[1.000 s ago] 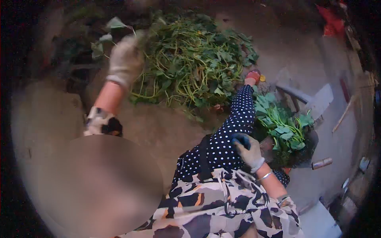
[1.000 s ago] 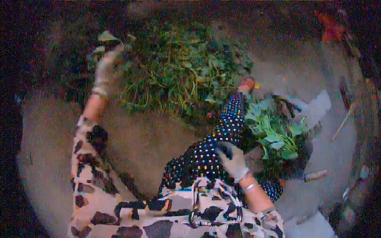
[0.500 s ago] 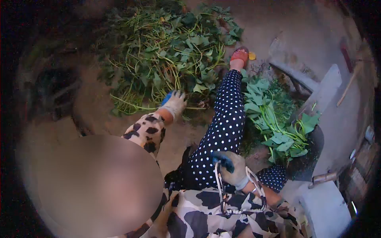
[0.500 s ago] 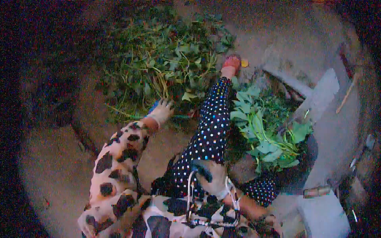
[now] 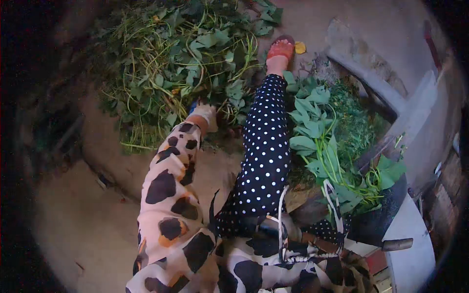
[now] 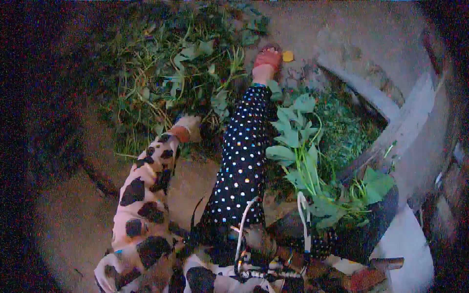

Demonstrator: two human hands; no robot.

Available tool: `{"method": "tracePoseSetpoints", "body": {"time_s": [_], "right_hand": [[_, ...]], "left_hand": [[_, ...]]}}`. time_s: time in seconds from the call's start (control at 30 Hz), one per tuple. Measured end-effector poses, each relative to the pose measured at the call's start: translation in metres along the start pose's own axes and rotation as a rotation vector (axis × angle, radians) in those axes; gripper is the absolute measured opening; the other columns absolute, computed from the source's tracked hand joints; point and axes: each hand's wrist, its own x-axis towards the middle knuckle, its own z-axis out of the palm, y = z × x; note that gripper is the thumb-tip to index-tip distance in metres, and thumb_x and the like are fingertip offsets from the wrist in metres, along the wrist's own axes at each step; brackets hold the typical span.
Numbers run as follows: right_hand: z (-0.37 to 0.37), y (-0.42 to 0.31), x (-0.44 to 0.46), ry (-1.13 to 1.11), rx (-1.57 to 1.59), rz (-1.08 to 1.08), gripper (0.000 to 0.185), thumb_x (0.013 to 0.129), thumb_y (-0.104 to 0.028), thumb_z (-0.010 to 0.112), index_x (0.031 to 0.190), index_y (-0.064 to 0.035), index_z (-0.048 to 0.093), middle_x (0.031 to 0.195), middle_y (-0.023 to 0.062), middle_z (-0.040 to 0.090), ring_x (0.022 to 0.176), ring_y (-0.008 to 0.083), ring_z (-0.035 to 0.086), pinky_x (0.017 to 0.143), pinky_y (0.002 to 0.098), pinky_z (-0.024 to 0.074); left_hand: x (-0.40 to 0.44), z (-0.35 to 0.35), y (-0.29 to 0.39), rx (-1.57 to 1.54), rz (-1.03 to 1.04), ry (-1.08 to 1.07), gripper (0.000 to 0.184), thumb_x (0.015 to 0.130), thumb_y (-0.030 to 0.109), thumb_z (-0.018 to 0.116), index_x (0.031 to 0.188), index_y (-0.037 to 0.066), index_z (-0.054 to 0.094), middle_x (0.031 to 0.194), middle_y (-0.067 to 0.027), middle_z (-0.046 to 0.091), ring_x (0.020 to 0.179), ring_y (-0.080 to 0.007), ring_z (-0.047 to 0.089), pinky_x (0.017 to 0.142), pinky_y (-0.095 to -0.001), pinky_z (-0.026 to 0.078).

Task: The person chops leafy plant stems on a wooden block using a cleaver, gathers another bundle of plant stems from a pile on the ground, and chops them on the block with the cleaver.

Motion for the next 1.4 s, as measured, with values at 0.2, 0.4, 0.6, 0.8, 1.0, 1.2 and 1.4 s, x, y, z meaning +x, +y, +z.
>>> {"method": "tracePoseSetpoints", "body": {"time_s": [0.2,0.4,0.6,0.8,1.0,1.2,1.4], "right_hand": [[-0.025,0.004,0.033,-0.468,0.098,-0.19,0.044,0.093,-0.026,0.025,0.132,-0.0109,0.038,0.14,0.0054,0.033,0.129,0.0219,0.031,0.103,0.0431,0.025],[-0.182,0.12,-0.163,-0.507,0.878,-0.476,0.04,0.087,-0.022,0.042,0.124,-0.009,0.047,0.12,0.0072,0.05,0.113,0.0177,0.045,0.091,0.0364,0.0379],[-0.388,0.227,-0.327,-0.977,1.734,-0.234,0.036,0.078,-0.025,0.059,0.11,-0.0088,0.058,0.076,0.0164,0.062,0.066,0.0304,0.061,0.065,0.0343,0.0504],[-0.421,0.254,-0.35,-0.683,1.52,-0.221,0.039,0.081,-0.023,0.058,0.117,-0.0084,0.053,0.107,0.0182,0.059,0.098,0.0327,0.057,0.085,0.0394,0.0445],[-0.392,0.27,-0.385,-0.544,1.534,-0.22,0.038,0.079,-0.015,0.06,0.113,-0.0023,0.055,0.098,0.0124,0.062,0.087,0.0181,0.06,0.081,0.0301,0.046],[-0.422,0.267,-0.361,-0.549,1.587,-0.354,0.042,0.077,-0.012,0.063,0.116,-0.0007,0.052,0.108,0.0106,0.06,0.095,0.0145,0.057,0.085,0.0276,0.0442],[-0.526,0.21,-0.328,-0.427,1.612,-0.927,0.084,0.063,-0.021,0.078,0.13,0.0016,0.033,0.126,0.0155,0.045,0.116,0.0228,0.044,0.1,0.0344,0.0336]], "left_hand": [[0.084,0.115,-0.026,0.107,-0.064,0.45,0.06,0.072,0.023,0.056,0.124,-0.001,0.042,0.133,-0.0256,0.034,0.125,-0.0406,0.03,0.104,-0.0504,0.018],[0.058,0.085,-0.022,0.467,-0.212,0.169,0.043,0.077,0.028,0.054,0.116,0.01,0.057,0.122,-0.0148,0.051,0.117,-0.0353,0.042,0.096,-0.0507,0.03],[-0.126,-0.031,-0.027,0.237,0.013,0.406,0.035,0.057,0.023,0.066,0.091,0.013,0.066,0.096,-0.0122,0.062,0.098,-0.0293,0.057,0.084,-0.0413,0.042],[-0.251,-0.019,-0.102,-0.116,-0.282,0.4,0.021,0.064,0.017,0.064,0.08,0.002,0.067,0.087,-0.0223,0.062,0.087,-0.0351,0.06,0.076,-0.0399,0.049],[-0.352,0.059,-0.107,-0.381,-0.478,0.715,0.024,0.066,0.019,0.066,0.084,0.003,0.066,0.087,-0.021,0.063,0.084,-0.0338,0.061,0.075,-0.0389,0.049],[-0.407,0.157,-0.069,-1.125,-0.357,1.048,0.033,0.059,0.016,0.075,0.086,0.001,0.062,0.086,-0.0085,0.064,0.074,-0.0185,0.061,0.068,-0.0304,0.049],[-0.48,0.117,0.045,-1.229,0.09,0.99,0.049,0.054,0.013,0.076,0.097,0.003,0.057,0.086,-0.005,0.061,0.076,-0.0162,0.058,0.071,-0.0288,0.048]]}}
